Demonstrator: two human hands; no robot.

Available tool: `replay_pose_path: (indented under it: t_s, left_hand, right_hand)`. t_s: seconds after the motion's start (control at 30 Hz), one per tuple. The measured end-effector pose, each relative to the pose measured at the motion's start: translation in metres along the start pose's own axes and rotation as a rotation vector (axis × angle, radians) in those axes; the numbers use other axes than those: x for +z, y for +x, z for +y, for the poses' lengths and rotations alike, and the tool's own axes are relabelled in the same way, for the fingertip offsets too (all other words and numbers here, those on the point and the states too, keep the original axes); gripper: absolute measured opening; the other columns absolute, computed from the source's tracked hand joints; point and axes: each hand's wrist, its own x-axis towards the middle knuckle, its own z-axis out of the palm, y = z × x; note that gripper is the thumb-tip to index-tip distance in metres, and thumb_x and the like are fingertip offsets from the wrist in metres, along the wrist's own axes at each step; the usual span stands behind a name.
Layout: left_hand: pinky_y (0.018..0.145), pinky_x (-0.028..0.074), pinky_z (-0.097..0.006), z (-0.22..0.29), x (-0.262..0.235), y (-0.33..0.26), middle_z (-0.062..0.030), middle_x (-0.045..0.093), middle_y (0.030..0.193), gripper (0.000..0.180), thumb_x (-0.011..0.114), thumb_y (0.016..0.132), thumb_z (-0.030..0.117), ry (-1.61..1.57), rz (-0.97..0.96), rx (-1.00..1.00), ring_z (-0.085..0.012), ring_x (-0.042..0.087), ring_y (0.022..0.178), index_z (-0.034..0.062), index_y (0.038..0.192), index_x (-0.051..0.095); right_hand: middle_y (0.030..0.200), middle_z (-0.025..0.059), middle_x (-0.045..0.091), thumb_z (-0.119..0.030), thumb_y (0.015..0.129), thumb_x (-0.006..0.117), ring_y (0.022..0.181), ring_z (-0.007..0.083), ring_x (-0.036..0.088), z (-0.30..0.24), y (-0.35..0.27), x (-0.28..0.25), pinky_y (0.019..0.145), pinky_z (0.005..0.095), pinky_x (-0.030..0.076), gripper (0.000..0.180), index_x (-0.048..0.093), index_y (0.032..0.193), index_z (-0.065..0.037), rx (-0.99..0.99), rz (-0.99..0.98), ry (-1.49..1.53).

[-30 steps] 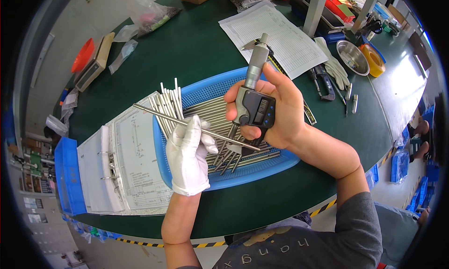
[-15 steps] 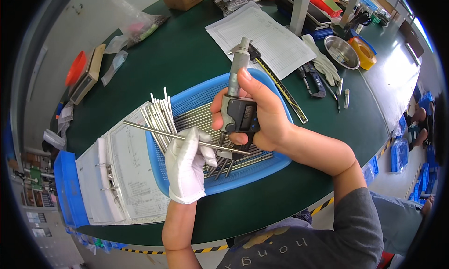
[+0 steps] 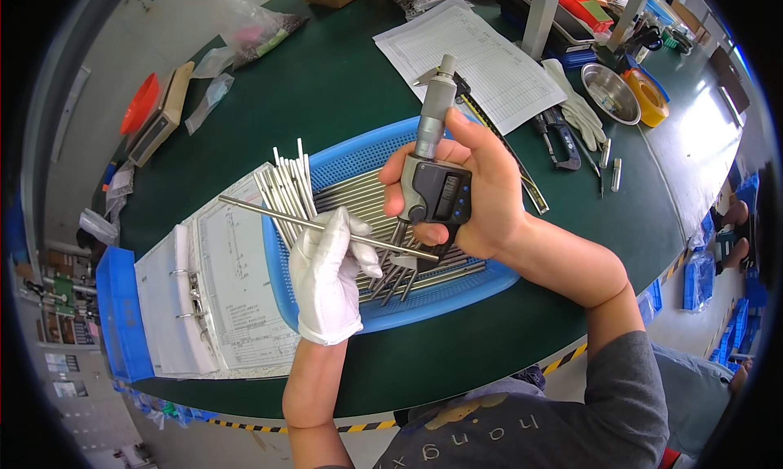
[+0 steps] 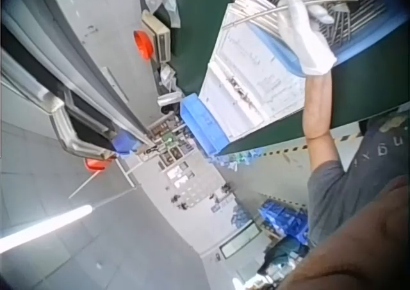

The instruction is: The recorder uses a digital micrometer to measure the thickness of various thin metal rods at an industrial workbench.

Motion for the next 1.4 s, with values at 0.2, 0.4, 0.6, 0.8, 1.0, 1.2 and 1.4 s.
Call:
replay_pose_path:
  t_s: [0.2,0.4,0.6,0.8,1.0,1.2,1.4]
  left_hand:
    - [0.043,0.040,-0.021,-0.001,0.003,-0.001,-0.0074,0.050,0.056,0.021,0.042,0.087,0.015,-0.003,0.005,-0.006,-0.0118,0.047,0.047,-0.0018,0.080,0.053]
    - [0.043,0.040,-0.022,0.000,0.002,-0.001,-0.0074,0.049,0.055,0.022,0.042,0.087,0.015,-0.004,0.008,-0.009,-0.0118,0.046,0.046,-0.0014,0.078,0.053]
    - [0.042,0.040,-0.021,0.001,0.002,0.000,-0.0079,0.050,0.057,0.020,0.043,0.086,0.014,0.031,0.063,0.035,-0.0117,0.047,0.046,-0.0015,0.078,0.053]
    - [0.041,0.040,-0.022,0.001,-0.007,0.003,-0.0081,0.051,0.059,0.018,0.044,0.086,0.012,0.016,0.066,0.065,-0.0117,0.047,0.045,-0.0017,0.079,0.053]
    - [0.041,0.040,-0.022,0.001,-0.005,0.002,-0.0076,0.050,0.056,0.019,0.044,0.086,0.012,0.012,0.085,0.063,-0.0115,0.046,0.045,-0.0016,0.078,0.053]
    - [0.041,0.038,-0.021,0.002,-0.001,0.001,-0.0064,0.048,0.052,0.020,0.043,0.086,0.013,0.034,0.090,0.045,-0.0111,0.044,0.043,-0.0014,0.076,0.052]
    - [0.040,0.036,-0.021,0.004,0.002,0.001,-0.0058,0.046,0.050,0.022,0.042,0.087,0.014,0.043,0.176,0.052,-0.0112,0.042,0.042,-0.0006,0.073,0.050]
  right_hand:
    - [0.066,0.0130,0.057,-0.058,0.080,0.032,0.045,0.0124,0.046,-0.001,-0.002,0.001,0.037,0.0215,0.035,0.062,0.054,0.080,0.000,-0.012,0.036,-0.100]
    - [0.066,0.0109,0.057,-0.055,0.082,0.032,0.045,0.0129,0.045,0.001,-0.002,0.001,0.039,0.0226,0.035,0.060,0.055,0.080,0.000,-0.016,0.001,-0.076]
    - [0.067,0.0128,0.058,-0.052,0.085,0.022,0.045,0.0136,0.045,-0.001,-0.001,0.000,0.040,0.0224,0.036,0.063,0.055,0.083,0.002,0.021,0.006,-0.031]
    - [0.068,0.0131,0.058,-0.057,0.081,0.025,0.048,0.0132,0.047,0.000,-0.001,0.001,0.041,0.0228,0.036,0.066,0.055,0.083,0.002,0.026,-0.001,-0.010]
    - [0.066,0.0116,0.057,-0.059,0.079,0.032,0.048,0.0123,0.047,-0.001,-0.003,0.002,0.040,0.0225,0.035,0.064,0.055,0.080,0.000,0.000,0.020,-0.079]
    - [0.065,0.0114,0.057,-0.059,0.079,0.035,0.047,0.0125,0.046,-0.002,-0.003,0.002,0.039,0.0226,0.035,0.062,0.054,0.078,0.000,-0.010,0.043,-0.129]
    - [0.066,0.0116,0.057,-0.058,0.082,0.029,0.049,0.0129,0.047,0.002,-0.002,0.002,0.040,0.0223,0.035,0.064,0.055,0.081,0.000,-0.018,0.000,-0.084]
